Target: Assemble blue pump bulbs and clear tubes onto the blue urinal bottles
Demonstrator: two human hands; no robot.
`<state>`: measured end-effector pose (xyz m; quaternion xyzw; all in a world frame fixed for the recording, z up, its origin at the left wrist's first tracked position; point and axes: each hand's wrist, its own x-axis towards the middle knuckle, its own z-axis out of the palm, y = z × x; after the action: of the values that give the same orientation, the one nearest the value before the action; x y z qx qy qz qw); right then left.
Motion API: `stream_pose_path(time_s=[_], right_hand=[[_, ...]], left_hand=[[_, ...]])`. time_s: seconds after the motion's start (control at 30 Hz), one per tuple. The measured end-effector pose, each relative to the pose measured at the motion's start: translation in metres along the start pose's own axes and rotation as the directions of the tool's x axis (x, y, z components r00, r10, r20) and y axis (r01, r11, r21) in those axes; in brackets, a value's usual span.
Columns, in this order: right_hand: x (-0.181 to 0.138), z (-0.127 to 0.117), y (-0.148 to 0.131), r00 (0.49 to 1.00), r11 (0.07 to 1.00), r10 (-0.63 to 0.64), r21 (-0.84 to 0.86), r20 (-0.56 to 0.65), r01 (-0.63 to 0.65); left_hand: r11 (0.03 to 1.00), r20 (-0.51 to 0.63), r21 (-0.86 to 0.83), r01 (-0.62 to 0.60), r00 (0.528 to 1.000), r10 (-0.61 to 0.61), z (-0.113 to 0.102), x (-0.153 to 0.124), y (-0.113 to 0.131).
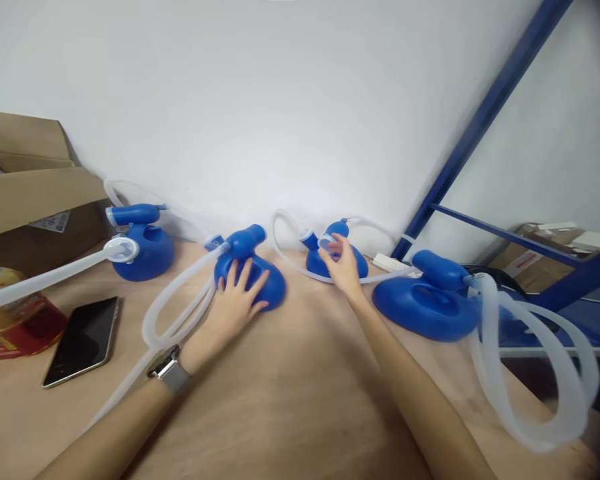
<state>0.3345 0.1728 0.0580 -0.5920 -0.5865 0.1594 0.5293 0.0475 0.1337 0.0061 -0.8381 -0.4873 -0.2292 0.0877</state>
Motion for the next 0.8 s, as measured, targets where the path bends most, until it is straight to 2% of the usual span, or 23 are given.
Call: stream_pose_path(time_s=[0.03, 0.1, 0.2, 0.27, 0.33, 0.43, 0.53, 0.63, 0.7, 0.8], right_hand=[[0.008, -0.007, 0.007, 0.996, 0.993, -0.007, -0.122, -0.094, -0.004], [0.02, -0.016, 0.022, 0.988, 0.948, 0.02, -0.311, -0.151, -0.066], [0.034, -0.018, 0.048, 0.994, 0.879, 0.098, -0.466, -0.041, -0.106], [0.042, -0.016, 0.067, 0.997, 0.863, 0.072, -0.503, 0.032, -0.046], [0.05, -0.016, 0.083, 0.997, 0.872, -0.026, -0.486, 0.077, 0.06], [0.058, -0.021, 0.089, 0.988, 0.887, -0.143, -0.434, 0.067, 0.158], [0.057, -0.029, 0.072, 0.983, 0.873, -0.181, -0.464, -0.022, 0.15], [0.051, -0.036, 0.039, 0.966, 0.861, -0.249, -0.472, -0.062, 0.192], [0.046, -0.041, 0.015, 0.944, 0.889, -0.303, -0.397, -0.132, 0.23], [0.037, -0.048, -0.02, 0.905, 0.924, -0.348, -0.251, -0.246, 0.288]], left_hand=[[0.999, 0.004, -0.031, -0.011, 1.0, 0.012, 0.006, 0.007, -0.013], [0.991, 0.026, -0.113, -0.07, 0.997, 0.074, 0.016, 0.021, -0.041], [0.976, 0.037, -0.182, -0.116, 0.991, 0.125, 0.032, 0.04, -0.078], [0.982, 0.039, -0.16, -0.102, 0.993, 0.11, 0.044, 0.049, -0.094], [0.994, 0.046, -0.098, -0.052, 0.997, 0.056, 0.055, 0.056, -0.102], [0.999, 0.035, 0.006, 0.048, 0.998, -0.048, 0.071, 0.066, -0.102], [0.99, 0.003, 0.038, 0.139, 0.99, -0.139, 0.083, 0.078, -0.095], [0.98, -0.008, -0.007, 0.197, 0.98, -0.197, 0.092, 0.082, -0.085], [0.986, -0.037, -0.053, 0.161, 0.986, -0.163, 0.096, 0.078, -0.076], [0.991, -0.145, -0.137, 0.003, 0.989, -0.023, 0.095, 0.062, -0.056]])
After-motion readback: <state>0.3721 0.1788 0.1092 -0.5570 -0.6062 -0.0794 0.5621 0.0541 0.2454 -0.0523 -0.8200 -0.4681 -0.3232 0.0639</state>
